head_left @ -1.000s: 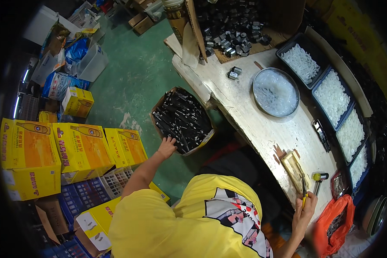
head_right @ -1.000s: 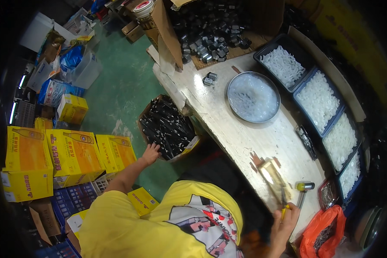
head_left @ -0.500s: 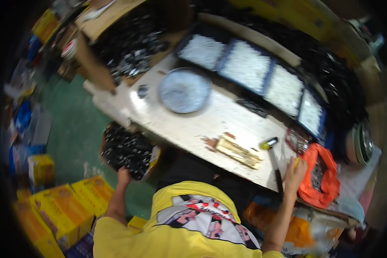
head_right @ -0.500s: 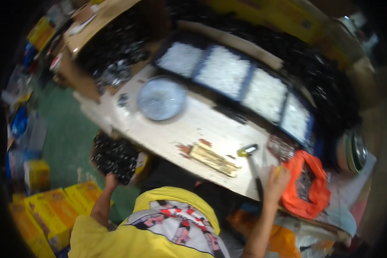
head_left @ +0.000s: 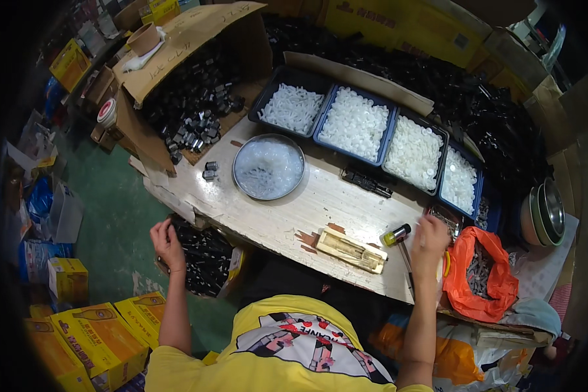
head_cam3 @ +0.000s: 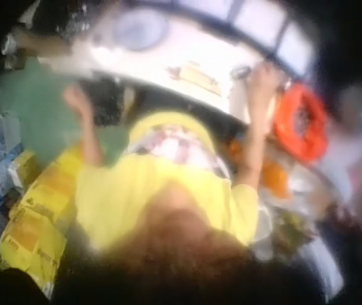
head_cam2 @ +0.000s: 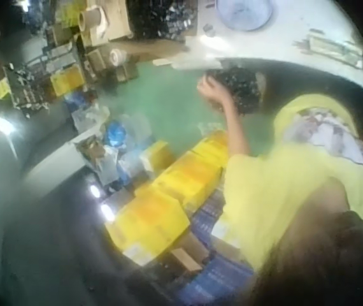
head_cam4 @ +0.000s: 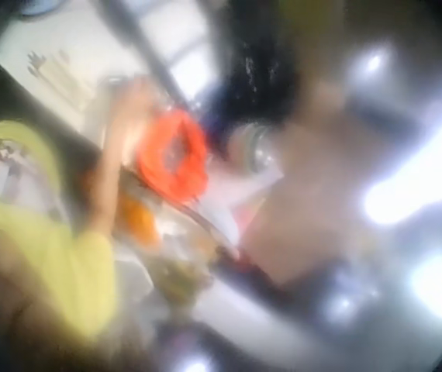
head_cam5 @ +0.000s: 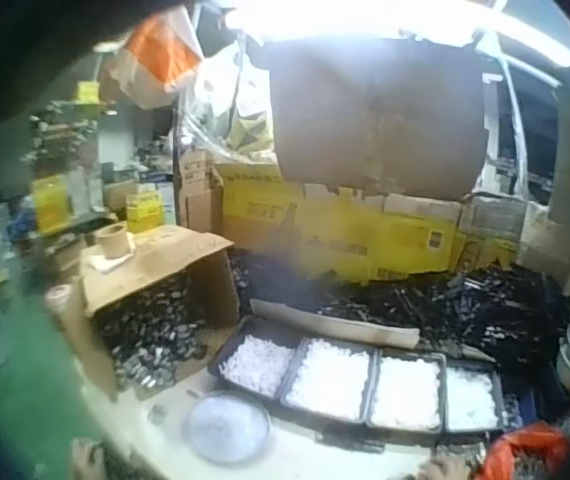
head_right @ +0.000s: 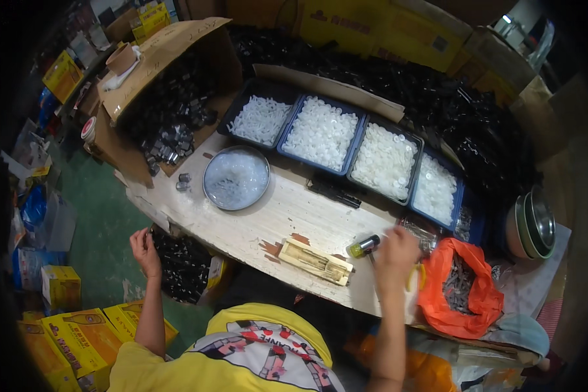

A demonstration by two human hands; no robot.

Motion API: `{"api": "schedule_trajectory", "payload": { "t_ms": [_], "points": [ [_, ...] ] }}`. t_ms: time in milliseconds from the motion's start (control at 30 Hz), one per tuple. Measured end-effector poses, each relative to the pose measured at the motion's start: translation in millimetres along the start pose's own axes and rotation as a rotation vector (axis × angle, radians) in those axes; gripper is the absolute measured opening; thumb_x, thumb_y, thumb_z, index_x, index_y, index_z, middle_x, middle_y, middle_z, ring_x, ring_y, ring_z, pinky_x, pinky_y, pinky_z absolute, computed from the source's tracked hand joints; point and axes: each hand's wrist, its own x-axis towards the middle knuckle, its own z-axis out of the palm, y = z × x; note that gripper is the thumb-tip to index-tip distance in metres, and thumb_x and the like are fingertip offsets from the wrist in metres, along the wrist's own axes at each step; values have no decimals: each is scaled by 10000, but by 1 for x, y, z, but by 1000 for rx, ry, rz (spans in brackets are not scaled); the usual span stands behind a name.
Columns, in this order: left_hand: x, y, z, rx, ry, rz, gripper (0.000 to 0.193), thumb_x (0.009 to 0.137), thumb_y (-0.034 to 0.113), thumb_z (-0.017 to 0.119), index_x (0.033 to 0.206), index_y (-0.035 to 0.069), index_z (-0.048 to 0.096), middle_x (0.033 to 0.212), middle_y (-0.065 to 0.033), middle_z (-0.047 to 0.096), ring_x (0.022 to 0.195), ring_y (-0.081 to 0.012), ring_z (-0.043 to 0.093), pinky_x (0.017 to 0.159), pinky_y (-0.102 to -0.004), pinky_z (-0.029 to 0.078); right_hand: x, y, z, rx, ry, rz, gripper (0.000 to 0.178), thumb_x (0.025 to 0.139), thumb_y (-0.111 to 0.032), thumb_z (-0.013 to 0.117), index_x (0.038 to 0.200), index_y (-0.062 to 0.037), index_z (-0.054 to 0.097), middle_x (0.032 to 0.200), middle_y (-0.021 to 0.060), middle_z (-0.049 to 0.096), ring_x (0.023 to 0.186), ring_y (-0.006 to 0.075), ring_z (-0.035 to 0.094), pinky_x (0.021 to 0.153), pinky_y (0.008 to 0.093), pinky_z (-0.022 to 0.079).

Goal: The person assembles small metal lock bodies at a cluttered workbench. They pick up metal components and white plastic inserts, place them into a wooden jig, and use a hammer to secure the parts. The person then uses pliers to remove the assembled unit from the jig and places it into a cardboard box.

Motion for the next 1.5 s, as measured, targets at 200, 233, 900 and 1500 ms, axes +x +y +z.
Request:
{"api": "schedule_trajectory", "payload": {
  "t_ms": [200,233,900,1500],
  "points": [
    [52,88,54,-213,-165,235,196,760,-55,559,944,-1,601,924,-90,502,796,-193,526,684,-263,438,50,-34,67,-61,-200,-101,195,759,-67,546,935,-102,622,991,74,544,942,259,469,820,433,332],
    [56,93,59,-222,-192,207,205,753,-61,560,945,0,600,923,-87,501,798,-186,526,677,-258,440,52,-35,69,-76,-230,-114,191,758,-64,540,923,-103,626,977,70,543,933,256,470,813,431,330],
    [73,88,87,-152,-357,202,265,677,10,671,933,5,601,791,-118,526,671,-277,542,597,-332,445,65,-47,89,-184,-252,-312,224,707,-35,483,909,-70,572,769,52,502,783,216,499,678,370,346],
    [79,95,77,241,-479,293,254,787,54,564,1035,2,577,855,-134,524,770,-277,538,694,-400,447,64,-71,43,-127,-150,-387,130,682,-49,522,803,-72,562,737,48,498,732,207,495,631,357,342]
  ]
}}
